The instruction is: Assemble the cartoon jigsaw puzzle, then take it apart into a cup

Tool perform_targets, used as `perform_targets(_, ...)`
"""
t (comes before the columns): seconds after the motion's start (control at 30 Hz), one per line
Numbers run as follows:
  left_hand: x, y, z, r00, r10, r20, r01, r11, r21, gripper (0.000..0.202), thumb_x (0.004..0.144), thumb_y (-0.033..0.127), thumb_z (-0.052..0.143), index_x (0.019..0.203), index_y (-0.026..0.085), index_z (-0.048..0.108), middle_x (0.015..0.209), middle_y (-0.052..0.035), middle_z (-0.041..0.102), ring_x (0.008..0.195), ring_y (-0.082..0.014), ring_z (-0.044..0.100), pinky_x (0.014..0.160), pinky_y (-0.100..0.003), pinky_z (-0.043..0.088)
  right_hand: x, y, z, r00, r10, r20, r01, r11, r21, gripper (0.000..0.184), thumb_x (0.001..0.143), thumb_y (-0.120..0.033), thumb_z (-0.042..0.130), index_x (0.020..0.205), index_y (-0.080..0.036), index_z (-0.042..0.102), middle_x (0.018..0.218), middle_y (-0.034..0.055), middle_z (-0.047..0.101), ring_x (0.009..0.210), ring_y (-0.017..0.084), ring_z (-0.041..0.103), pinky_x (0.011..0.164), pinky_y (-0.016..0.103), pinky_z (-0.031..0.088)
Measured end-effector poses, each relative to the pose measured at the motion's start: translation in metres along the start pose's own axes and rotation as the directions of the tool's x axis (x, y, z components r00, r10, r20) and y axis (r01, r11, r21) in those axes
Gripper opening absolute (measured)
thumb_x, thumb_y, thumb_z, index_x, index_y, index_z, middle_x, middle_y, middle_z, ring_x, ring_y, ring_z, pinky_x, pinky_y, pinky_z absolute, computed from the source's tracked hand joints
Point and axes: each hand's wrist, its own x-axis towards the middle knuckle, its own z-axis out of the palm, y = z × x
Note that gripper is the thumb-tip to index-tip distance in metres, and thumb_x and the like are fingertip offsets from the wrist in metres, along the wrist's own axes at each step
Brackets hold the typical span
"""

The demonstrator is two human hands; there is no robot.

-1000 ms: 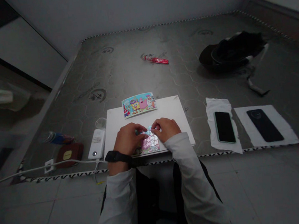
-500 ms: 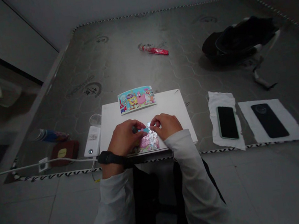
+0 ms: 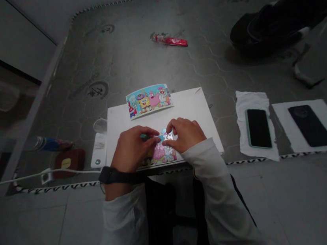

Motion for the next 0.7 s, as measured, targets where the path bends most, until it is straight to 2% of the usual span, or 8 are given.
perform_targets(0.23, 0.0019, 0.0022, 0.0034, 1.0, 0.03, -0.002, -0.03, 0.998, 0.063, 0.009, 0.078, 0.024, 0.079, 0.087, 0.023, 0.079, 0.092, -0.0034, 0.075, 0.086, -0.0206, 0.065, 0.078, -0.034, 0.048, -0.0014, -0.0057, 0.0027, 1.0, 0.029, -0.011, -0.029, 1.0, -0.002, 0.027, 0.07, -0.025, 0.084, 0.082, -0.021, 0.059, 0.08, -0.0016, 0.058, 0.075, 0.016, 0.053, 0.07, 0.03, 0.035)
perform_targets(0.5, -0.0002, 0.0026, -0.0007, 1.0, -0.017, 0.016, 0.018, 0.997, -0.073, 0.004, 0.081, 0.024, 0.076, 0.085, 0.023, 0.076, 0.084, 0.0014, 0.076, 0.078, -0.016, 0.065, 0.073, -0.029, 0.045, -0.0011, -0.0051, 0.0038, 0.999, 0.039, -0.003, -0.039, 0.999, 0.02, 0.027, 0.069, -0.024, 0.084, 0.081, -0.021, 0.059, 0.081, -0.001, 0.06, 0.077, 0.016, 0.055, 0.071, 0.03, 0.037)
perform_targets(0.6, -0.0004, 0.0028, -0.0031, 0.998, -0.044, -0.04, 0.04, 0.993, -0.111, 0.003, 0.082, 0.023, 0.074, 0.085, 0.023, 0.075, 0.085, 0.0013, 0.076, 0.079, -0.0156, 0.066, 0.073, -0.029, 0.045, -0.0018, -0.0076, 0.003, 1.0, 0.018, -0.013, -0.018, 1.0, 0.004, 0.027, 0.069, -0.024, 0.084, 0.079, -0.021, 0.06, 0.082, -0.0005, 0.062, 0.077, 0.016, 0.056, 0.072, 0.03, 0.037)
perform_targets(0.7, -0.0006, 0.0038, -0.0062, 0.988, -0.073, -0.133, 0.053, 0.987, -0.151, 0.003, 0.084, 0.022, 0.072, 0.086, 0.022, 0.074, 0.086, 0.0005, 0.076, 0.079, -0.0148, 0.067, 0.075, -0.028, 0.046, -0.0043, -0.0085, -0.0051, 0.998, 0.028, -0.047, -0.025, 0.998, 0.056, 0.022, 0.074, -0.03, 0.082, 0.08, -0.021, 0.063, 0.079, -0.0004, 0.064, 0.074, 0.016, 0.057, 0.071, 0.03, 0.037)
